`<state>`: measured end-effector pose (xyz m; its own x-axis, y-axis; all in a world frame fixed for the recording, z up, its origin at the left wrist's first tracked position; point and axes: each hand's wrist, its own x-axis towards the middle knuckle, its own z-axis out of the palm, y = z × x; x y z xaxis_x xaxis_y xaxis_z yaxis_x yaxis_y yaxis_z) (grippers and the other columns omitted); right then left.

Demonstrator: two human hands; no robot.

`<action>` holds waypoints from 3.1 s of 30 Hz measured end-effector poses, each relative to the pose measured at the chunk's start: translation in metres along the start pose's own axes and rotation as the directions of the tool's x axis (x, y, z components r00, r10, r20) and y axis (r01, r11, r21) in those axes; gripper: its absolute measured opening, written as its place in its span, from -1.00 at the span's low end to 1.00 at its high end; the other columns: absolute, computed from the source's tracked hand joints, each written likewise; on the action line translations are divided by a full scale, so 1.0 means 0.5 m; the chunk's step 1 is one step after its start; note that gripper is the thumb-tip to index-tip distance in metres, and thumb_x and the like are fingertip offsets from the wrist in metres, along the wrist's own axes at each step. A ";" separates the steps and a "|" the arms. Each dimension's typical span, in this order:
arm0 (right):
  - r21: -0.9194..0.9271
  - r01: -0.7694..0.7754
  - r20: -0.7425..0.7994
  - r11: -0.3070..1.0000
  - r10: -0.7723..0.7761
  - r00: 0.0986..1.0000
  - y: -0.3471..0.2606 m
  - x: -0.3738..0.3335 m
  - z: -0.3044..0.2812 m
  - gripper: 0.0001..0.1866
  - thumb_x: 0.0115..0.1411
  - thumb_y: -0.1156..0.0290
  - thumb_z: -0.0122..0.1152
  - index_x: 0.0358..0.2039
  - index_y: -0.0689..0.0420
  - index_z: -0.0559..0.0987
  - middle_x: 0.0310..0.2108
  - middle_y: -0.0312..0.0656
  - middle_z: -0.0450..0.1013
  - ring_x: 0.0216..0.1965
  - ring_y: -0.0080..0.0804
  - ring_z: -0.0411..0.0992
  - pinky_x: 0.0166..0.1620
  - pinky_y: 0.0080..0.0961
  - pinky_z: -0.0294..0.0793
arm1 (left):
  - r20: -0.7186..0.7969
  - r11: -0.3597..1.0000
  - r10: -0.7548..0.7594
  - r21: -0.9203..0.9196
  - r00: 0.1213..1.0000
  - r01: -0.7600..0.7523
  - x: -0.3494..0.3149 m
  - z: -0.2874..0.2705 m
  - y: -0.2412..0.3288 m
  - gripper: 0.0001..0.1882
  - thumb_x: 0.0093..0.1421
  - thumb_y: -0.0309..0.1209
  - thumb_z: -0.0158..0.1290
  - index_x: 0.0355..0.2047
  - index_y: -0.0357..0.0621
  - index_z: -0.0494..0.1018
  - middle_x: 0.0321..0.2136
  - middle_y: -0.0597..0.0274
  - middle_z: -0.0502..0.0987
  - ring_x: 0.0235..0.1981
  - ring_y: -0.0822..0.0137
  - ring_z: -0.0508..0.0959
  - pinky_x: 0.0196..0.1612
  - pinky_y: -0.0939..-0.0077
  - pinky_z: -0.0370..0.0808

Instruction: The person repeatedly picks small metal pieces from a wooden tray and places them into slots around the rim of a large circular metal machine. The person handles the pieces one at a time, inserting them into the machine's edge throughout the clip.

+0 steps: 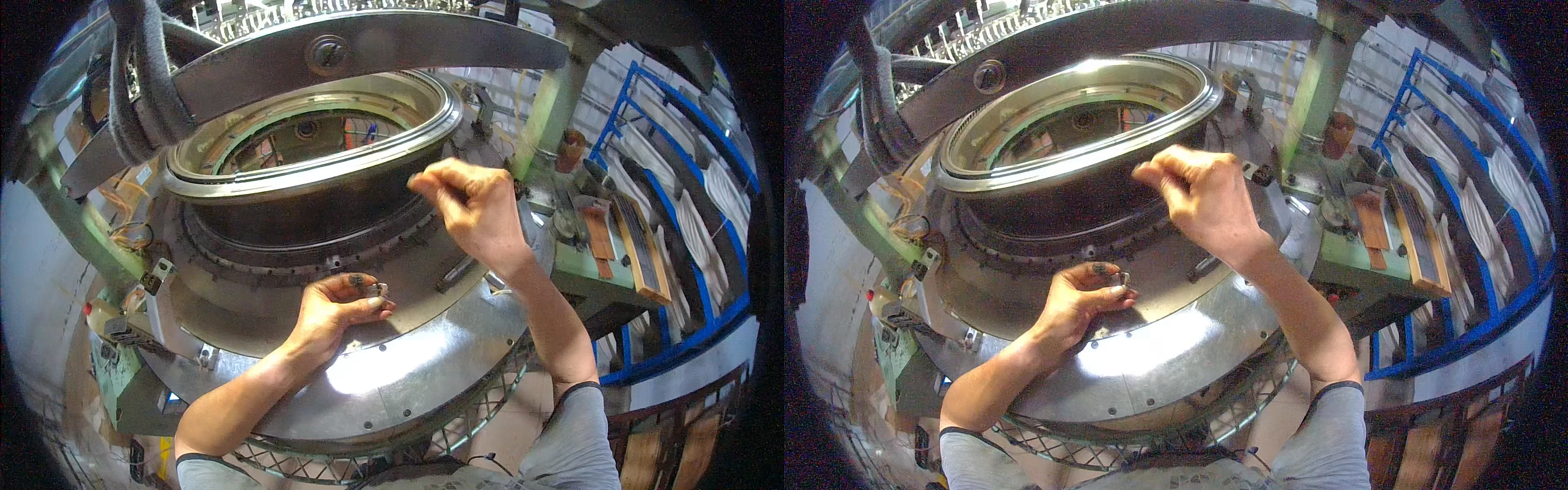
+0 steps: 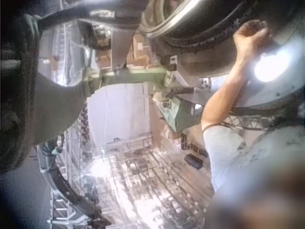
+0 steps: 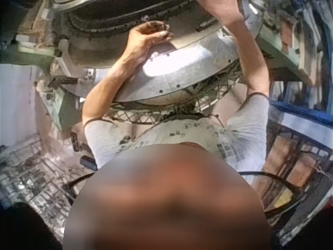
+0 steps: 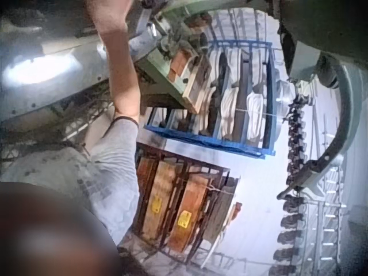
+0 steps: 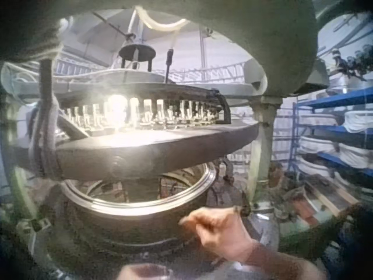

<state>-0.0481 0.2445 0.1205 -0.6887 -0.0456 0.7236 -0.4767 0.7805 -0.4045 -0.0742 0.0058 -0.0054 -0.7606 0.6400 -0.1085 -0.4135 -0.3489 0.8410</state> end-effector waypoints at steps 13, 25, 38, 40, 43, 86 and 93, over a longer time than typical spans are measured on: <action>-0.110 0.114 -0.393 0.987 -0.149 0.907 0.107 0.086 0.089 -0.91 0.28 0.54 0.22 -0.40 0.23 0.59 -0.48 -0.16 0.51 -0.48 -0.33 0.47 -0.36 -0.43 0.45 | -0.025 0.997 -0.060 0.046 0.998 0.061 -0.004 0.003 0.003 -0.69 0.20 -0.63 0.30 -0.06 -0.34 0.53 -0.21 -0.04 0.68 -0.16 0.12 0.74 -0.03 0.32 0.75; 0.086 -0.385 0.553 0.919 0.277 0.786 0.024 -0.059 0.012 -0.68 0.22 0.53 0.41 0.01 0.22 0.67 -0.34 -0.25 0.64 -0.33 -0.63 0.56 -0.24 -0.62 0.60 | -0.036 0.996 0.080 0.051 0.996 -0.078 0.009 -0.012 0.019 -0.72 0.22 -0.62 0.28 -0.07 -0.33 0.53 -0.23 -0.07 0.68 -0.18 0.13 0.73 -0.03 0.27 0.74; -0.375 0.160 -0.060 0.913 -0.196 0.979 0.114 0.056 0.051 -0.38 -0.03 0.05 0.61 0.00 0.10 0.70 -0.05 -0.08 0.44 0.02 -0.15 0.40 0.16 -0.21 0.43 | -0.089 0.998 0.006 0.056 0.996 -0.001 0.007 -0.007 0.019 -0.65 0.21 -0.69 0.24 0.00 -0.37 0.47 -0.21 -0.13 0.65 -0.16 0.05 0.73 -0.04 0.24 0.75; -0.349 0.080 -0.140 0.934 -0.136 0.981 0.098 0.046 0.042 -0.40 -0.01 0.10 0.59 0.01 0.13 0.69 -0.12 -0.09 0.43 -0.13 -0.26 0.45 -0.02 -0.32 0.52 | -0.103 0.997 0.021 0.075 0.995 -0.013 0.007 -0.008 0.023 -0.66 0.21 -0.68 0.24 0.00 -0.37 0.47 -0.20 -0.13 0.65 -0.16 0.06 0.73 -0.05 0.24 0.75; 0.177 -0.272 0.072 0.946 0.263 0.962 0.066 -0.013 0.040 -0.72 0.23 0.33 0.47 -0.13 0.23 0.72 -0.44 -0.35 0.53 -0.44 -0.68 0.42 -0.37 -0.63 0.42 | -0.092 0.994 0.070 0.093 0.993 -0.061 0.011 -0.013 0.026 -0.66 0.22 -0.65 0.25 0.00 -0.37 0.47 -0.19 -0.12 0.65 -0.17 0.07 0.73 -0.04 0.23 0.74; 0.427 -0.505 0.403 0.750 0.342 0.849 0.025 -0.162 0.176 -0.78 0.18 0.41 0.41 -0.28 0.33 0.74 -0.38 -0.11 0.68 -0.33 -0.50 0.62 -0.24 -0.52 0.59 | -0.059 0.938 0.277 0.231 0.959 -0.257 0.016 -0.019 -0.001 -0.76 0.18 -0.67 0.27 -0.12 -0.34 0.59 -0.22 0.06 0.68 -0.21 0.24 0.71 -0.09 0.30 0.76; 0.474 -0.566 0.423 0.675 0.390 0.818 0.021 -0.162 0.179 -0.79 0.18 0.40 0.39 -0.31 0.32 0.75 -0.40 -0.11 0.69 -0.33 -0.51 0.62 -0.23 -0.51 0.59 | -0.056 0.942 0.287 0.195 0.956 -0.271 0.022 -0.021 -0.006 -0.76 0.18 -0.67 0.27 -0.12 -0.33 0.59 -0.20 0.06 0.68 -0.22 0.26 0.71 -0.07 0.32 0.74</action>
<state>-0.0464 0.2005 0.0077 -0.9803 0.0028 0.1975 -0.1901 0.2570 -0.9475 -0.0865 0.0066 -0.0148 -0.8740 0.4737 0.1081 -0.0854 -0.3688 0.9256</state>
